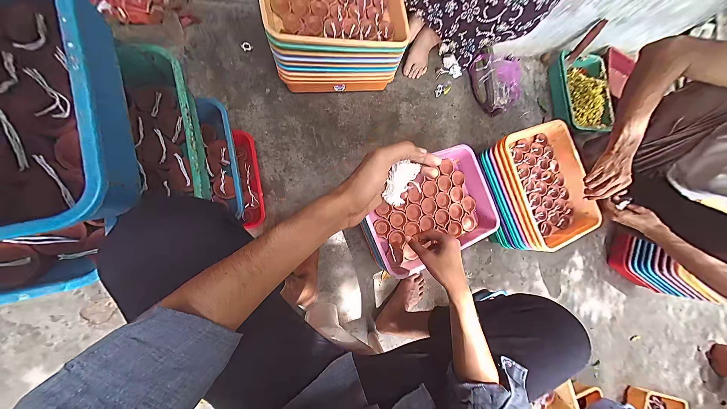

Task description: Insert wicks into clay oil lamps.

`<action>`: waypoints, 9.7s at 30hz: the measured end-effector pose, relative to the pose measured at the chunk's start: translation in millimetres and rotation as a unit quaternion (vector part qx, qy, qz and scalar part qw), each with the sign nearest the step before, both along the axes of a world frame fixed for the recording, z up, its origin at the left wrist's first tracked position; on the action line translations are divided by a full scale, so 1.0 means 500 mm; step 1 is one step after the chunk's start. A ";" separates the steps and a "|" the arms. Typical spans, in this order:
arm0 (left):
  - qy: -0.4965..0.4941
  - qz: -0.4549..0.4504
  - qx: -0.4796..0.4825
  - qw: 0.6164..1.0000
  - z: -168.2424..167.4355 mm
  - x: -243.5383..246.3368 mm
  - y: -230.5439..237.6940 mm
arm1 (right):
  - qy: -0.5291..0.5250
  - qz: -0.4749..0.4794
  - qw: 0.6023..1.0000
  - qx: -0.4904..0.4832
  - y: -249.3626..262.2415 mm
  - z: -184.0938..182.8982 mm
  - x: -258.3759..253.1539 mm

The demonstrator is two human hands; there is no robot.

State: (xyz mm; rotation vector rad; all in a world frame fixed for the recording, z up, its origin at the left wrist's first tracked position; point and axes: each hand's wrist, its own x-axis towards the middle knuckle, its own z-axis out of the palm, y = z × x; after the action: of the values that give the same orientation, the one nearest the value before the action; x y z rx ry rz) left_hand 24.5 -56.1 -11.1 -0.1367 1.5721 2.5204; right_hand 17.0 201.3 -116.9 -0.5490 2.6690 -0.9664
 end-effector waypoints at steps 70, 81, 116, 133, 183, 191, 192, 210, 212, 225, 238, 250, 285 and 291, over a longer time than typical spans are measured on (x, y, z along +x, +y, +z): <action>0.096 -0.102 -0.010 0.990 -0.084 0.036 0.085 | -0.040 -0.102 0.867 -0.487 -0.030 0.125 0.032; 0.036 -0.087 -0.011 0.995 -0.068 0.043 0.095 | 0.143 -0.040 0.885 -0.442 -0.026 0.140 0.033; 0.028 -0.090 0.018 0.995 -0.065 0.043 0.091 | 0.105 -0.022 0.876 -0.471 0.001 0.142 0.017; -0.006 -0.065 -0.060 0.996 -0.069 0.040 0.083 | -0.009 -0.126 0.855 -0.503 0.019 0.146 0.003; -0.037 -0.075 -0.074 0.994 -0.047 0.024 0.034 | 0.057 -0.111 0.985 -0.120 -0.001 -0.008 -0.077; -0.015 -0.084 -0.060 0.995 -0.037 0.034 0.043 | -0.072 -0.089 0.886 -0.450 -0.016 0.108 -0.014; -0.015 -0.088 -0.062 0.994 -0.037 0.035 0.044 | -0.077 -0.090 0.880 -0.460 -0.015 0.108 -0.009; -0.039 -0.111 -0.071 0.990 -0.029 0.043 0.054 | -0.070 -0.082 0.871 -0.479 -0.024 0.110 0.001; -0.043 -0.109 -0.066 0.991 -0.026 0.043 0.054 | -0.070 -0.073 0.871 -0.481 -0.022 0.109 -0.001; -0.021 -0.125 -0.077 0.989 -0.038 0.045 0.051 | 0.120 -0.005 0.921 -0.371 -0.021 0.128 0.001; 0.013 -0.147 -0.093 0.985 -0.044 0.048 0.054 | 0.126 -0.001 0.926 -0.356 -0.020 0.123 0.003; -0.005 -0.156 -0.078 0.985 -0.060 0.041 0.051 | 0.040 -0.012 0.911 -0.410 -0.018 0.119 0.001; 0.003 -0.065 -0.118 0.991 -0.054 0.034 0.064 | 0.013 -0.018 0.887 -0.462 -0.029 0.097 0.001; -0.003 -0.066 -0.115 0.991 -0.048 0.037 0.066 | 0.013 -0.021 0.889 -0.458 -0.024 0.102 0.002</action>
State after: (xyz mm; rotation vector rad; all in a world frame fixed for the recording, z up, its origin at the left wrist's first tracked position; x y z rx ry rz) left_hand 43.0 -23.3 -35.1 -0.0663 1.8030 2.2322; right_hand 17.9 189.1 -65.9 -0.6559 2.0901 -2.2367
